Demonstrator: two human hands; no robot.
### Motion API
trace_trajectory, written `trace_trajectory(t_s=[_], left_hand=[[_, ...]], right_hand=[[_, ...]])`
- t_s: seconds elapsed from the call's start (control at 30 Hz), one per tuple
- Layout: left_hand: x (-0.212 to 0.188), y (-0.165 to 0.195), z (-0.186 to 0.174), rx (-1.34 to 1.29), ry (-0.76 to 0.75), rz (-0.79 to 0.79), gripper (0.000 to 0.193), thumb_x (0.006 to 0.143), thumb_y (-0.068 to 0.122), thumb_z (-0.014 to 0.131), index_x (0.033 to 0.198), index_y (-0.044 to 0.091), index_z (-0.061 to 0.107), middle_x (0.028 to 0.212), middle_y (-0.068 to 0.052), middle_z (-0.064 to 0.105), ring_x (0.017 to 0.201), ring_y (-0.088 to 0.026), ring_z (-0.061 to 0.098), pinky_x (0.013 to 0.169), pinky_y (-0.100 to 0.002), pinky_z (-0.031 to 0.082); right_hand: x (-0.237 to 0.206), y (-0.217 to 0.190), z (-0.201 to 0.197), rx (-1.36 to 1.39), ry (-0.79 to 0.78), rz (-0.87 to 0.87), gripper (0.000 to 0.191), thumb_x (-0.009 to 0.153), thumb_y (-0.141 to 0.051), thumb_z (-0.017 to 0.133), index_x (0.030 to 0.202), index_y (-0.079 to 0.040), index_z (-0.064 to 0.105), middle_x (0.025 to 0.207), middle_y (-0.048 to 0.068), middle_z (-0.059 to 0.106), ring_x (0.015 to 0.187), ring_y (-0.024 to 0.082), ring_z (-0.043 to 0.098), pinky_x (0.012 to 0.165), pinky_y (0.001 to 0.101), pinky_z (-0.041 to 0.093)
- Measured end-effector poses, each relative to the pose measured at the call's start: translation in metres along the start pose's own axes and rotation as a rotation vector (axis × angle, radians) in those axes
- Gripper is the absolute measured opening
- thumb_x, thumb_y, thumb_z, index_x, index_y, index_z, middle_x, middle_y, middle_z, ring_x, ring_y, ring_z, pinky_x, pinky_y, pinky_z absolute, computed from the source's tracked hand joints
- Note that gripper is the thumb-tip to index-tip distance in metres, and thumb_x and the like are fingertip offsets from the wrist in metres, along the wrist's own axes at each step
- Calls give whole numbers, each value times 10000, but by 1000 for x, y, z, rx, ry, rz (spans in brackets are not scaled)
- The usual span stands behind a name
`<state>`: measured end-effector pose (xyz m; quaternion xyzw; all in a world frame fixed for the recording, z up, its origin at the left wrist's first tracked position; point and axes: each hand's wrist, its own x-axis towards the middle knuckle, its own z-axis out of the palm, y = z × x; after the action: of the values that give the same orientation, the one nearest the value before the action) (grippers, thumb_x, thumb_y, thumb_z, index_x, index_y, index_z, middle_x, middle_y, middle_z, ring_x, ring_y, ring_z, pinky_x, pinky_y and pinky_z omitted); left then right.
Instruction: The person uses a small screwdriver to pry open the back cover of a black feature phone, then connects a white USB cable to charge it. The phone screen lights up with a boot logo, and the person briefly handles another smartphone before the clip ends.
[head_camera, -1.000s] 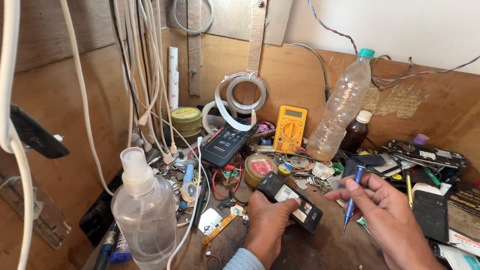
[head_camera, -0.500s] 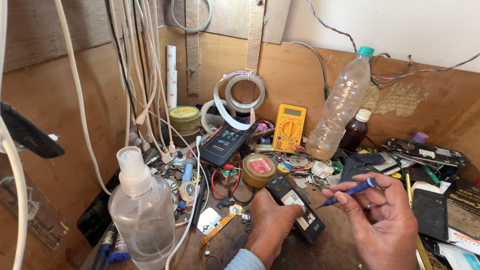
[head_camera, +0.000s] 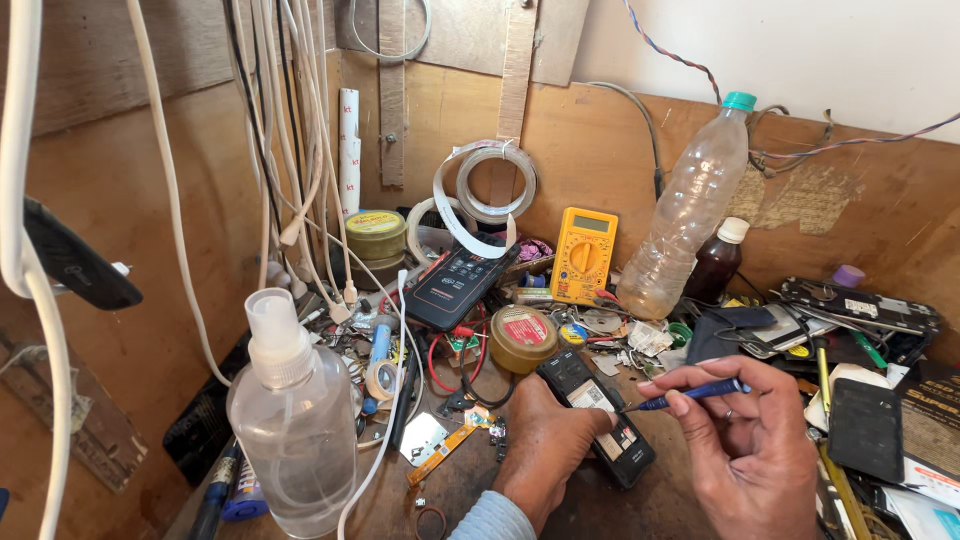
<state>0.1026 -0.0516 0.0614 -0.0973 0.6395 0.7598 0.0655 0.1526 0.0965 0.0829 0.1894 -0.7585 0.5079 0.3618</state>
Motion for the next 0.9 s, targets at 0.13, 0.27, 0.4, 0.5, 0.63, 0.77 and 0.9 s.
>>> trace_trajectory(t_s=[0.13,0.27,0.4,0.5,0.63,0.77,0.9], left_hand=[[-1,1,-1,14,-13,17,494,589,13,851,1060,-4,701,993,-119,791,876,-223,781,764,-343,619],[-1,1,-1,46,6,9,530,587,9,865,1083,13,677,1017,-106,777,906,-212,770,796,-337,612],[0,1,-1,3,-9,7,535,586,-6,852,1091,15,674,1013,-106,774,904,-222,770,787,-348,616],[1,0,-1,-23,-21,1,529,591,-15,846,1090,5,669,1004,-114,775,892,-226,774,765,-346,620],[1,1,-1,-24,-30,-31,522,602,-20,838,1091,0,655,999,-126,766,866,-234,775,714,-366,630],[1,0,-2,-22,-35,-18,513,600,-12,840,1079,-10,656,994,-137,770,854,-242,780,700,-373,632],[1,0,-2,1,-21,-5,508,592,-3,848,1067,-12,668,992,-137,772,856,-238,780,708,-362,629]], right_hand=[[-3,2,1,-21,11,6,405,918,109,592,1258,-12,409,1049,197,725,982,223,757,835,341,631],[-3,3,3,-20,-7,-10,399,922,111,591,1256,-14,411,1049,197,727,991,224,758,843,339,633],[-2,4,5,-88,-11,-21,386,923,113,592,1244,-11,418,1049,199,732,998,229,755,853,341,627],[-1,4,6,-63,-2,-36,390,925,115,591,1253,-10,420,1057,207,721,1001,233,751,871,343,622],[-3,2,4,-61,0,-32,392,931,108,586,1259,-10,407,1058,204,723,1014,226,752,878,338,632],[-4,2,5,-65,-19,-11,386,926,98,588,1252,-11,411,1059,201,731,1012,223,754,851,335,634],[-4,4,7,-71,-16,-25,385,925,94,595,1251,-9,420,1061,201,725,1016,219,750,869,336,627]])
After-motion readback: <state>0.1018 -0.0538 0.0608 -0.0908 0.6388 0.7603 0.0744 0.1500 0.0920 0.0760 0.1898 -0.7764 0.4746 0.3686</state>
